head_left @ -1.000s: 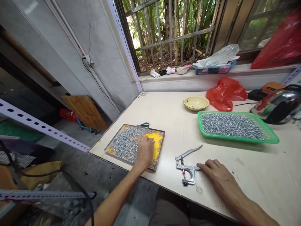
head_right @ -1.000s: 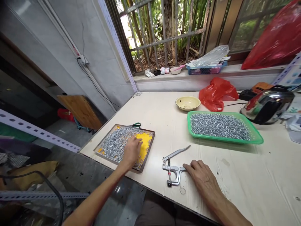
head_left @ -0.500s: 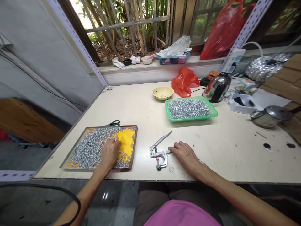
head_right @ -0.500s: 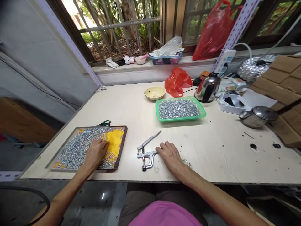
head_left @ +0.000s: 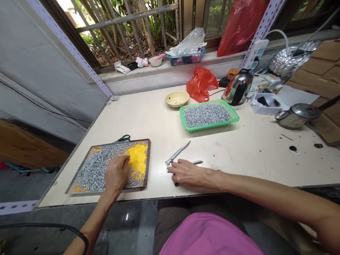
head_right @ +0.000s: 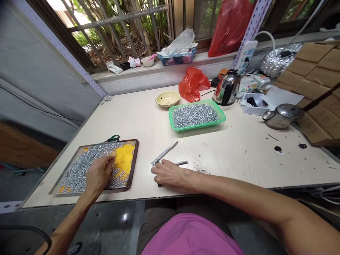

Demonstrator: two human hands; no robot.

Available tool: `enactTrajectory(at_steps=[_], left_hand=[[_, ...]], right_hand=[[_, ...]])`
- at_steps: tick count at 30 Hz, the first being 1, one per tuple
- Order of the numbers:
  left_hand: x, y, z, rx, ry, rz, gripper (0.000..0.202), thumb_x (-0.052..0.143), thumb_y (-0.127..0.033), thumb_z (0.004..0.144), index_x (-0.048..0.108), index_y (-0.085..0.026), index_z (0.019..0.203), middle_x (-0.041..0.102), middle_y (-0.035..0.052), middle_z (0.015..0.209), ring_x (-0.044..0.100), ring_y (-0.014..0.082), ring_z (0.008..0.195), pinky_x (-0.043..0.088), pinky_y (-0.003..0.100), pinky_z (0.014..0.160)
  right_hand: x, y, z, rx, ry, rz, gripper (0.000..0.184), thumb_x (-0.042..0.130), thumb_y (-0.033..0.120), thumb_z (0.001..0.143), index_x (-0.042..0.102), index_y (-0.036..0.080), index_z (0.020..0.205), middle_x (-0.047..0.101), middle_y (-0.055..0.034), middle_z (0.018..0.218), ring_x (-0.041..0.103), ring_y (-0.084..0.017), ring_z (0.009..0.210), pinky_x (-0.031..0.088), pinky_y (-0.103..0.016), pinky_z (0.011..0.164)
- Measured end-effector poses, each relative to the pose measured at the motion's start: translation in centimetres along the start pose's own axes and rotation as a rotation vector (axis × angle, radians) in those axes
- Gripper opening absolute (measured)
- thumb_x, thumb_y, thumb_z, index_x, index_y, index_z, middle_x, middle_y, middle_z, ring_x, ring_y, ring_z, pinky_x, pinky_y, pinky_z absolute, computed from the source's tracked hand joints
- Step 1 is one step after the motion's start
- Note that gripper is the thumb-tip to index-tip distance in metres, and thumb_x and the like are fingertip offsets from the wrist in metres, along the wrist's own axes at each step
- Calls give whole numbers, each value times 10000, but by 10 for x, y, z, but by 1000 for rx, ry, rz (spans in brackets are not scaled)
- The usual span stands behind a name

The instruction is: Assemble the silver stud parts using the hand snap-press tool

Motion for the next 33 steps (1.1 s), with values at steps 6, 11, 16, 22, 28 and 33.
enactTrajectory(at_steps=[6,11,16,22,28,33], left_hand=[[5,-19,-42,-546,129,-848,490,682,-457,687,612,-153,1065,665,34,828,630,162,690,530,317,700],[40,-75,-96,-753,361,-1159,558,796,-425,554,671,-136,1014,686,37,793,640,143,683,543,290,721],[71,-95,-107,-736,480,-1163,459,763,-426,590,714,-154,955,705,50,801,630,150,684,532,280,684],[70,-98,-74,-249,340,-622,207,610,-343,749,710,-179,827,683,66,831,636,205,760,493,327,724],[69,-109,-70,24,341,-295,231,504,-251,819,668,-185,969,620,56,819,619,201,769,481,316,715],[70,-112,-67,70,362,-191,231,482,-253,847,640,-176,998,625,61,839,619,203,788,479,309,719]], right_hand=[[1,-11,16,46,-36,225,124,483,66,860,566,152,894,586,-41,875,501,-151,748,375,-287,639],[-26,-51,-4,349,-462,589,119,449,208,933,551,151,951,586,-31,883,529,-114,752,430,-246,666],[-90,-137,-72,666,-781,310,181,457,266,934,573,155,1020,579,-53,946,542,-159,858,457,-338,774],[-78,-159,-105,906,-431,7,340,485,161,905,520,174,1243,506,-144,1199,542,-236,959,483,-375,737],[-16,-56,-78,613,-266,327,214,442,213,944,583,184,1103,564,-61,995,566,-143,853,469,-258,715],[15,-36,-73,615,-167,383,175,477,180,918,552,187,1077,550,-49,985,549,-143,849,435,-255,709]])
Point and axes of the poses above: each hand's wrist, its own z-axis towards the middle knuckle, its own x-axis out of the palm, y = z × x, the point moved 8 cm from there along z, towards the middle knuckle
